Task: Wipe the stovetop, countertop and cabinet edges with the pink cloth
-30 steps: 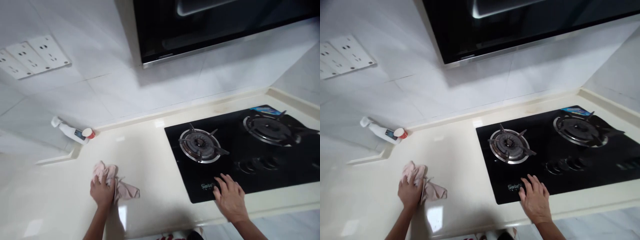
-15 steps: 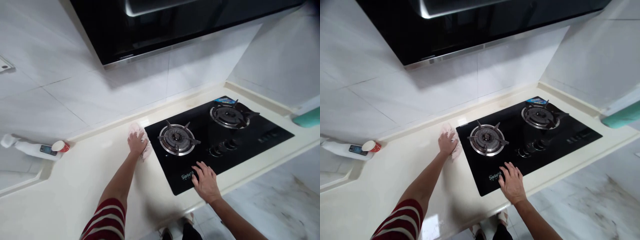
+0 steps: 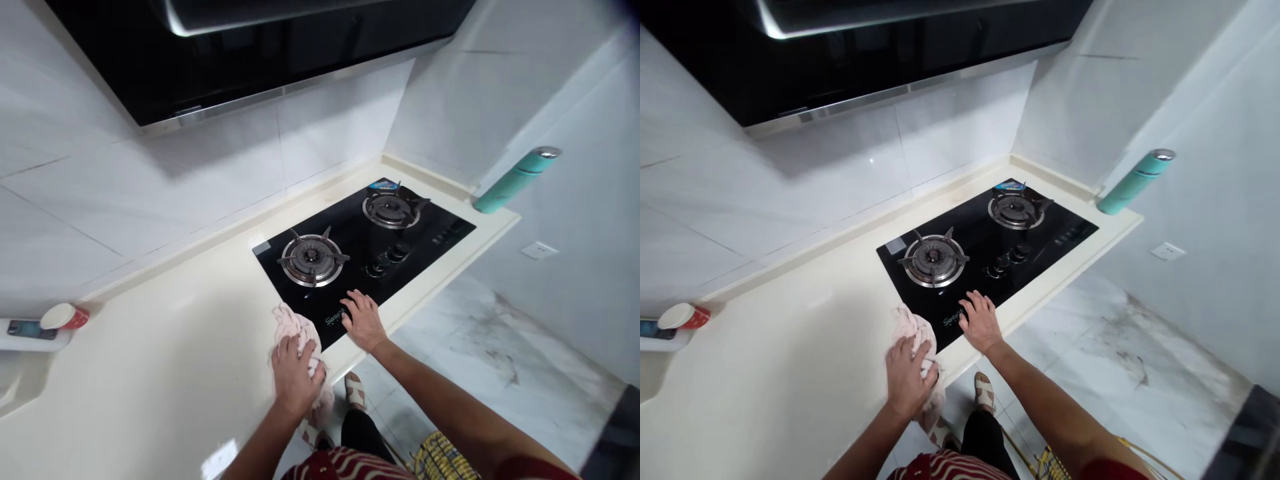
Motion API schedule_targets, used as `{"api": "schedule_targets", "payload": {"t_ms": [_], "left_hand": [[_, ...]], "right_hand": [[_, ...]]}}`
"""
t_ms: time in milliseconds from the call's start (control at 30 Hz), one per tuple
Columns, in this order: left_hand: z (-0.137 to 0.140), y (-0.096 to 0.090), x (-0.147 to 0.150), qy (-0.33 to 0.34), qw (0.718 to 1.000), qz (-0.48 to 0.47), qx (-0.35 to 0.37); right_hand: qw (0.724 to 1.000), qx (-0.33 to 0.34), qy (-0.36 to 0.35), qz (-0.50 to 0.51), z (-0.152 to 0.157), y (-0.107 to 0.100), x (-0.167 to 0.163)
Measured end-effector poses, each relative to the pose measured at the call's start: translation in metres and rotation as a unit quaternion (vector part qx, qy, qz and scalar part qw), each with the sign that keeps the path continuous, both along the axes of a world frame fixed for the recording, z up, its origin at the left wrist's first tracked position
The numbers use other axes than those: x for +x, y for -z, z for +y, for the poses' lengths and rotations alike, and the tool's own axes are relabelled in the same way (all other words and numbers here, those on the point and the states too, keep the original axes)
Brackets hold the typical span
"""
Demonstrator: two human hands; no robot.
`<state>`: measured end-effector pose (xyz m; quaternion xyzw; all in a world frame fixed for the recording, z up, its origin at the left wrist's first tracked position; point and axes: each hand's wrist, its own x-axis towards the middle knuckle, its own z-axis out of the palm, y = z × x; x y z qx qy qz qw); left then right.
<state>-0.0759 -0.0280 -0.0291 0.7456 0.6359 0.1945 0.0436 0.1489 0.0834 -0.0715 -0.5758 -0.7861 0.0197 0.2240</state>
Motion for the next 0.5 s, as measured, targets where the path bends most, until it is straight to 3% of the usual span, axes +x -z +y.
{"api": "schedule_targets", "payload": {"t_ms": [133,200,300,367,433,500], "left_hand": [[-0.006,0.002,0.001,0.017,0.996,-0.081,0.012],[0.000,0.004,-0.018,0.013,0.987,-0.157,0.030],[0.006,0.010,-0.066,-0.053,0.973,-0.218,0.063],[0.008,0.016,-0.099,-0.097,0.976,-0.185,0.068],[0.007,0.021,-0.122,-0.115,0.981,-0.145,0.062],[0.005,0.025,-0.132,-0.119,0.987,-0.096,0.052]], "right_hand": [[0.999,-0.021,0.003,0.028,0.004,-0.008,0.001],[0.998,-0.037,0.023,0.046,0.000,-0.017,-0.007],[0.995,-0.067,0.028,0.068,-0.022,-0.034,-0.044],[0.990,-0.093,-0.081,0.061,-0.045,-0.044,-0.079],[0.968,-0.121,-0.216,0.031,-0.066,-0.053,-0.112],[0.949,-0.143,-0.282,-0.005,-0.079,-0.059,-0.133]]}}
